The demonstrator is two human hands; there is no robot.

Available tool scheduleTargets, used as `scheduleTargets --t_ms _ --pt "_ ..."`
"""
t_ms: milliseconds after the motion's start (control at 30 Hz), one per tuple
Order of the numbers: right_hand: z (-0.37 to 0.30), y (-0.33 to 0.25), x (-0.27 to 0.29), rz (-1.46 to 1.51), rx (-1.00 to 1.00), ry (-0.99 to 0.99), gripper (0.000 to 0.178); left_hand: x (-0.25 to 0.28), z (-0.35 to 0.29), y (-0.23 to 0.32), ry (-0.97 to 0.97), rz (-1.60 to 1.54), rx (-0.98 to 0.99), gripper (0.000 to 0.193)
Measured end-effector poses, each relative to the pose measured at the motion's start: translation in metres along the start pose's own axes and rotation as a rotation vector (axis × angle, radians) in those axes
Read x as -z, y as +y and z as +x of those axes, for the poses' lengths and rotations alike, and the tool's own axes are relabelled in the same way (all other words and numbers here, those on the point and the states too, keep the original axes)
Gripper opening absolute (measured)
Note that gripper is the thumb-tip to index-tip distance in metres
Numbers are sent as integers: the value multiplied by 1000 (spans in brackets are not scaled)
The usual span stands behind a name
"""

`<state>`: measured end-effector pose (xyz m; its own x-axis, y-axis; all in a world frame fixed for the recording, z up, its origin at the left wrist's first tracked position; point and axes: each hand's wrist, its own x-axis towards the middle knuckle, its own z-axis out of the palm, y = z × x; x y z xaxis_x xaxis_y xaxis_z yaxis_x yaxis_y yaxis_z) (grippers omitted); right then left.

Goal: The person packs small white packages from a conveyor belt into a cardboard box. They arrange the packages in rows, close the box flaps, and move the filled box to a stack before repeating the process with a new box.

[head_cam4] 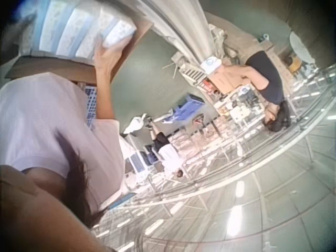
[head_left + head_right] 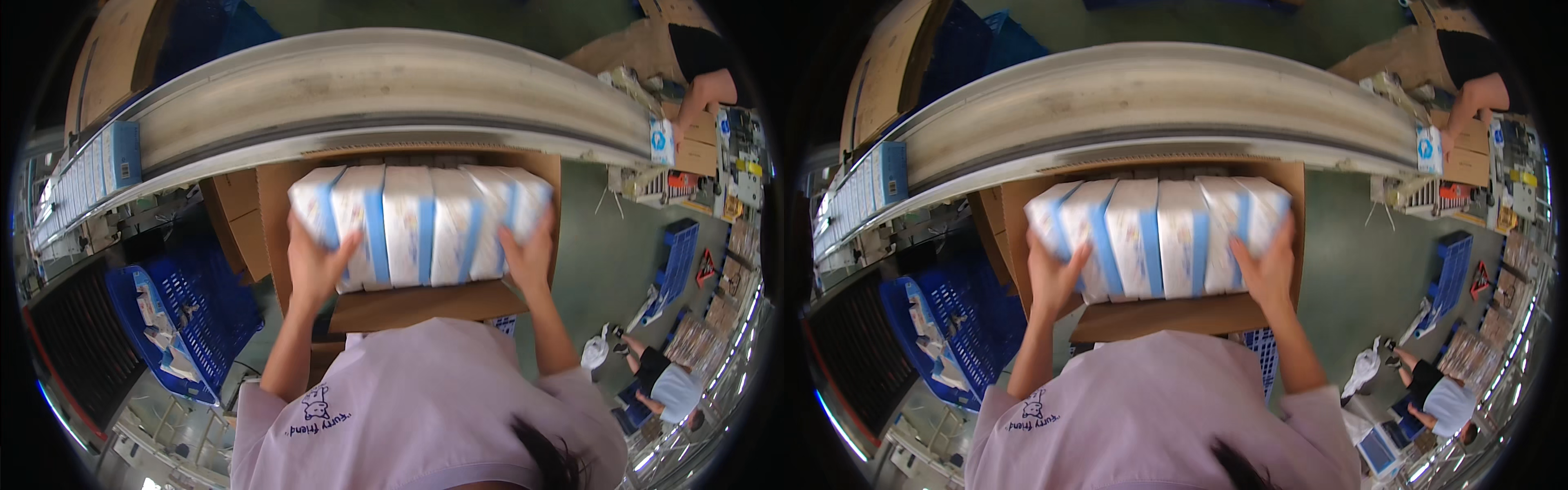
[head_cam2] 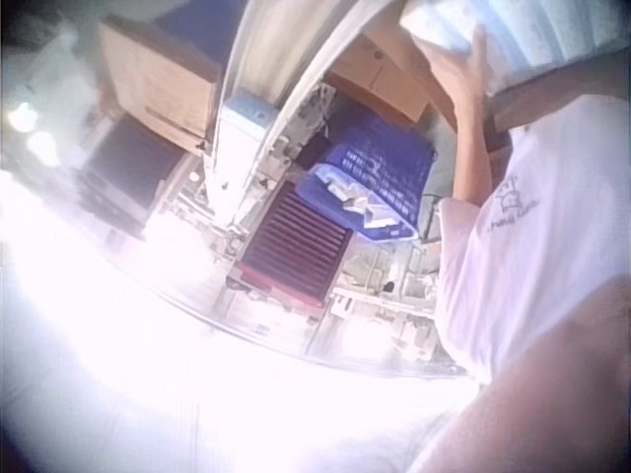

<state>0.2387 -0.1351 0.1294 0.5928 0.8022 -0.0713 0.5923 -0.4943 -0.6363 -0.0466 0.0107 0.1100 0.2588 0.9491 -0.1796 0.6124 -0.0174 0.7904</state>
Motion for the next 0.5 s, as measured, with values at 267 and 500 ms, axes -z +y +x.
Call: scheduleTargets --t_ms 267,500 --pt "24 -24 -4 -583 428 -310 94 -11 27 38 -274 787 -519 99" --pt "149 -32 -43 -347 168 -1122 108 -38 146 20 -1086 452 -244 98"
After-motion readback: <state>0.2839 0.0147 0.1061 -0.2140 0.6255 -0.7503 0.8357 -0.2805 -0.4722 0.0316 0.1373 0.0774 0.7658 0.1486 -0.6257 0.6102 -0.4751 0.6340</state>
